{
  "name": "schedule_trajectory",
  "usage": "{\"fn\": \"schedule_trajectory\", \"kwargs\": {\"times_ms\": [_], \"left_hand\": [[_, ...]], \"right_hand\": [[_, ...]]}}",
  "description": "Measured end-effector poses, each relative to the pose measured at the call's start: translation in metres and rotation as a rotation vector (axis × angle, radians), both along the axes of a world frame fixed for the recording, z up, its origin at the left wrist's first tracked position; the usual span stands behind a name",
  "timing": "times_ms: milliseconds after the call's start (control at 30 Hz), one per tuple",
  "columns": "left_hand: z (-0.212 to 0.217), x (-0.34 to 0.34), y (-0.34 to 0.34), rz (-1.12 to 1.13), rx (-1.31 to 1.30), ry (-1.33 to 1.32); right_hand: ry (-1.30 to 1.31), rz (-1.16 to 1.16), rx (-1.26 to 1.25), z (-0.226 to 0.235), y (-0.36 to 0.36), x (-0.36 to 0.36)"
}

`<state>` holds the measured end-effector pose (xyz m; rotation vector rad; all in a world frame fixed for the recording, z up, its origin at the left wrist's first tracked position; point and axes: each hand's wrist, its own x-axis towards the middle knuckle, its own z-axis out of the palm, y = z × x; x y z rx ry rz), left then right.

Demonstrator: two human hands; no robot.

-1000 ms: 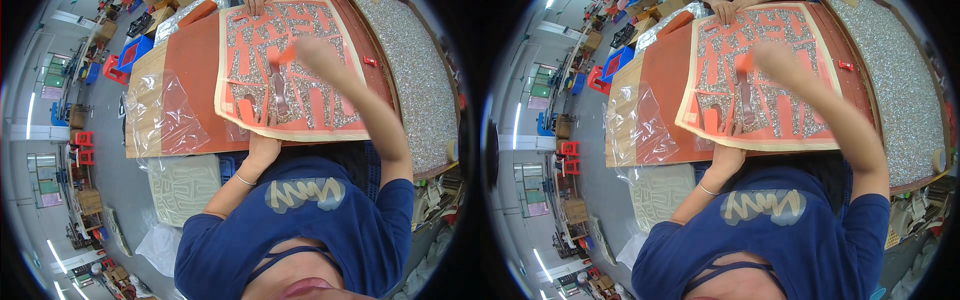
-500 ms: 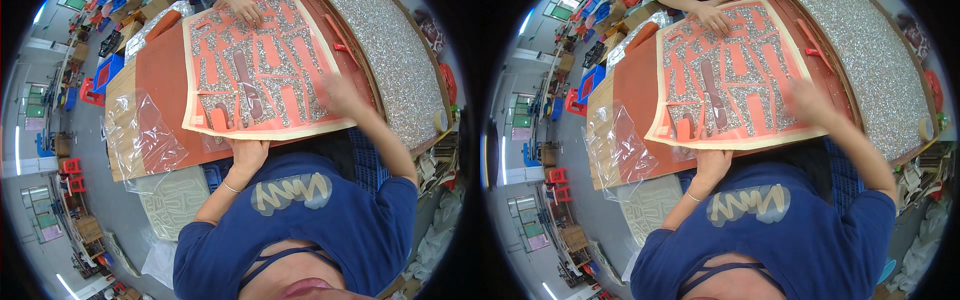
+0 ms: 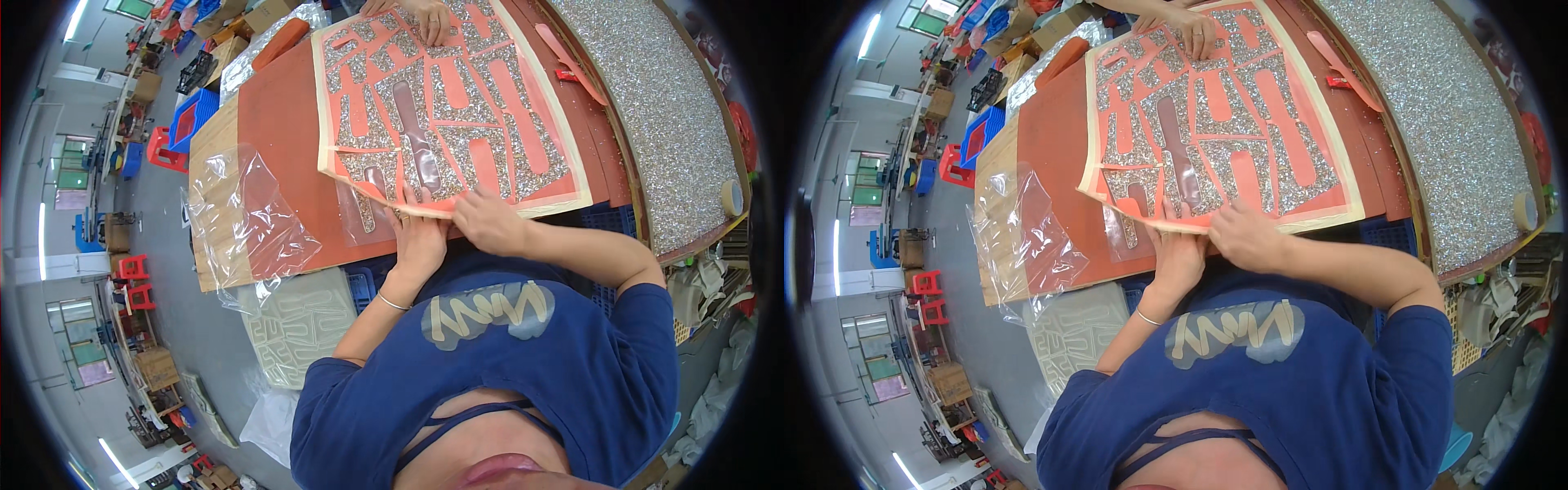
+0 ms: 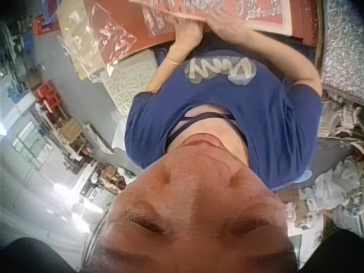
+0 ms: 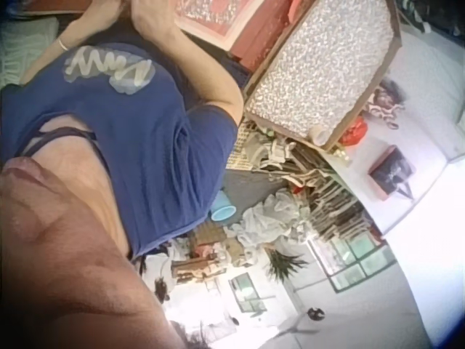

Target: Applying protective film and tape to pre-cut shoe material pieces on a template.

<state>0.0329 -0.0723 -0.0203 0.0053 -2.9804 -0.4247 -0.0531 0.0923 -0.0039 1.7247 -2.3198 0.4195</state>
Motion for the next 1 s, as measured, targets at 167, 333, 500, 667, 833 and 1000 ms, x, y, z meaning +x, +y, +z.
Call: {"fn": "schedule_trajectory", "kwargs": {"times_ms": [167, 333, 500, 667, 833, 1000], "left_hand": [[-0.011, 0.004, -0.003, 0.059, -0.084, -0.062], [0.002, 0.003, 0.008, 0.066, -0.091, -0.002], [0.001, 0.000, -0.006, -0.304, 0.041, 0.190], [0.027, -0.013, -0.020, -0.069, 0.661, -0.164], [0.056, -0.050, 0.004, -0.284, 0.437, -0.112], [0.022, -0.062, 0.038, -0.400, 0.227, 0.079]], "right_hand": [[-0.110, -0.144, 0.055, 0.075, 0.013, -0.065], [0.324, -0.540, -0.112, 0.097, 0.038, -0.214], [0.069, -0.614, -0.217, 0.156, 0.036, -0.245], [0.056, -0.117, -0.259, 0.125, 0.001, -0.101], [-0.135, 0.121, -0.266, 0.077, 0.012, -0.028], [-0.253, -0.245, -0.341, 0.030, 0.065, -0.059]]}}
